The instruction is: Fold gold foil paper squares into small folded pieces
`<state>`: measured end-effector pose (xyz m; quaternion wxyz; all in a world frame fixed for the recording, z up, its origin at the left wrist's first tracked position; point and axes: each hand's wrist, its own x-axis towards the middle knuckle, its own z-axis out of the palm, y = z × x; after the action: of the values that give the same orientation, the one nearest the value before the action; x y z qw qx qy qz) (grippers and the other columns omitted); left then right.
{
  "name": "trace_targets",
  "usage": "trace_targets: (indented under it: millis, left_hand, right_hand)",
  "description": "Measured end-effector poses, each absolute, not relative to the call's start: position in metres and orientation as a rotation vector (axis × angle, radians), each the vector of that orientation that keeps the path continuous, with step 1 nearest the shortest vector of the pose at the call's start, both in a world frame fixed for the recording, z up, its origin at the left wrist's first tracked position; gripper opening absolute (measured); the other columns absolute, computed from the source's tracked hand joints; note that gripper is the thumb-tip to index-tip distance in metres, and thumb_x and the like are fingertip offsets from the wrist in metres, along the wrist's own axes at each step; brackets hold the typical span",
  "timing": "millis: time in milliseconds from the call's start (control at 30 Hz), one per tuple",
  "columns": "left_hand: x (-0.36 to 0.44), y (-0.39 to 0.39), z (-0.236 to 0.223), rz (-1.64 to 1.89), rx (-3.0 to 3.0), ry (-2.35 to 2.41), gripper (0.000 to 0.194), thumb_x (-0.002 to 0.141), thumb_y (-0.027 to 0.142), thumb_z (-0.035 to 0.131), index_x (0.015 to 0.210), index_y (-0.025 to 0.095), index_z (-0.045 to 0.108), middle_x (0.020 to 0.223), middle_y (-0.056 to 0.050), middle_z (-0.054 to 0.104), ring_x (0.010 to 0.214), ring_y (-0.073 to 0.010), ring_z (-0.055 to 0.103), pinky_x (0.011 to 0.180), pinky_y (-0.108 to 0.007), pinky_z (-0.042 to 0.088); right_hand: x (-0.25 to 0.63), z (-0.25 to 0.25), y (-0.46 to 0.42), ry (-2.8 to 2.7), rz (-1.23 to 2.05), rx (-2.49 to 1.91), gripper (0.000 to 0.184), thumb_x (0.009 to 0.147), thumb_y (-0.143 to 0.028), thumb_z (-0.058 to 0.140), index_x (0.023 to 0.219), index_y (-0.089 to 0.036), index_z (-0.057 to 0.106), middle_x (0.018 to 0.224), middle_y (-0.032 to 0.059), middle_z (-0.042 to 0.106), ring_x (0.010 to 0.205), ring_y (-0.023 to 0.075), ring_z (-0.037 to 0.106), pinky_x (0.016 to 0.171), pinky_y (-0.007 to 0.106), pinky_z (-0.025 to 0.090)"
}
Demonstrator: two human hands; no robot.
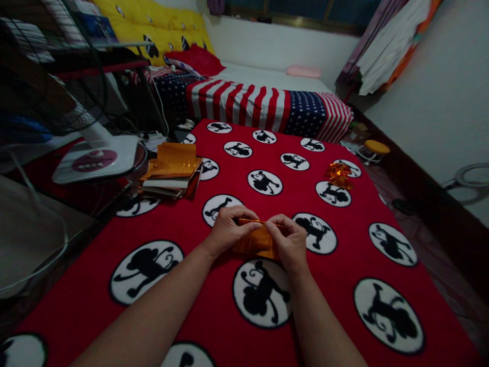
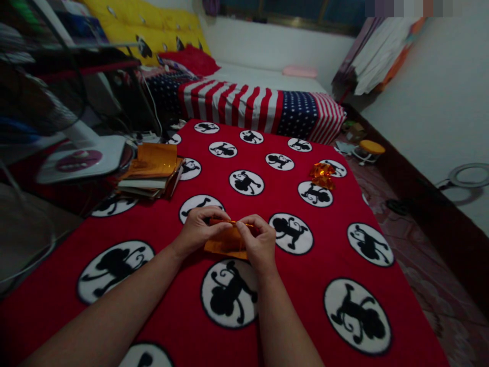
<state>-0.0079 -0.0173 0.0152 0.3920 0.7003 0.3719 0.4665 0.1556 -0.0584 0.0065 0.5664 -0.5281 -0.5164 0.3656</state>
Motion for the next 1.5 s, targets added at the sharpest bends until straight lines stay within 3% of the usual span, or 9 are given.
trace_targets:
  millis: [167, 567, 967, 1133, 1267, 1400, 1500]
  left_hand:
    - [-0.013, -0.014, 0.013, 1.154, 1.665, 0.98, 0.024, 0.068, 0.032, 0.079, 0.084, 0.015, 0.074, 0.08, -0.005, 0.074, 0.072, -0.016, 0.066, 0.065, -0.023, 0.05]
    - [-0.014, -0.012, 0.011, 1.173, 1.589, 1.019, 0.019, 0.07, 0.032, 0.077, 0.076, 0.014, 0.075, 0.069, -0.004, 0.072, 0.059, -0.0123, 0.062, 0.053, -0.02, 0.045]
    - [-0.017, -0.013, 0.016, 1.166, 1.779, 1.009, 0.015, 0.078, 0.028, 0.068, 0.072, 0.015, 0.067, 0.067, -0.002, 0.065, 0.061, -0.0109, 0.057, 0.057, -0.02, 0.044]
    - [-0.012, -0.016, 0.019, 1.05, 1.72, 0.914, 0.02, 0.074, 0.028, 0.073, 0.088, 0.014, 0.073, 0.08, -0.005, 0.073, 0.072, -0.0147, 0.065, 0.065, -0.022, 0.049]
    - [-0.009, -0.017, 0.015, 0.988, 1.722, 0.939, 0.013, 0.075, 0.027, 0.072, 0.078, 0.015, 0.077, 0.071, -0.006, 0.074, 0.063, -0.0148, 0.066, 0.058, -0.022, 0.048]
    - [-0.009, -0.018, 0.011, 1.056, 1.73, 0.938, 0.01, 0.077, 0.022, 0.07, 0.076, 0.016, 0.078, 0.069, -0.005, 0.074, 0.06, -0.0137, 0.066, 0.055, -0.02, 0.047]
    - [-0.01, -0.017, 0.011, 1.156, 1.715, 0.957, 0.008, 0.076, 0.023, 0.073, 0.077, 0.016, 0.078, 0.071, -0.005, 0.075, 0.062, -0.0141, 0.068, 0.057, -0.02, 0.049]
  right_hand:
    - [0.158, 0.005, -0.059, -1.173, 0.85, -1.25, 0.019, 0.077, -0.036, 0.07, 0.072, -0.019, 0.065, 0.067, -0.0001, 0.062, 0.061, 0.0138, 0.057, 0.056, 0.024, 0.044]
    - [0.161, 0.003, -0.058, -1.165, 0.801, -1.263, 0.016, 0.078, -0.034, 0.07, 0.073, -0.019, 0.066, 0.067, -0.0003, 0.062, 0.063, 0.014, 0.057, 0.059, 0.025, 0.045]
    - [0.155, 0.004, -0.06, -1.245, 0.72, -1.3, 0.017, 0.08, -0.034, 0.067, 0.072, -0.019, 0.066, 0.07, 0.0013, 0.063, 0.066, 0.0157, 0.059, 0.059, 0.026, 0.045]
    - [0.153, 0.006, -0.061, -1.346, 0.686, -1.29, 0.016, 0.082, -0.031, 0.066, 0.071, -0.02, 0.065, 0.072, 0.002, 0.063, 0.07, 0.0166, 0.059, 0.063, 0.027, 0.045]
    - [0.151, 0.008, -0.061, -1.38, 0.698, -1.279, 0.015, 0.082, -0.03, 0.066, 0.071, -0.02, 0.065, 0.073, 0.0021, 0.063, 0.071, 0.0168, 0.059, 0.064, 0.028, 0.046]
    - [0.15, 0.006, -0.062, -1.302, 0.834, -1.214, 0.009, 0.083, -0.029, 0.065, 0.082, -0.02, 0.064, 0.079, 0.0016, 0.063, 0.074, 0.0161, 0.06, 0.067, 0.027, 0.048]
    - [0.15, 0.004, -0.061, -1.202, 0.826, -1.143, 0.024, 0.077, -0.025, 0.072, 0.097, -0.022, 0.058, 0.09, 0.0013, 0.061, 0.084, 0.0164, 0.06, 0.075, 0.028, 0.048]
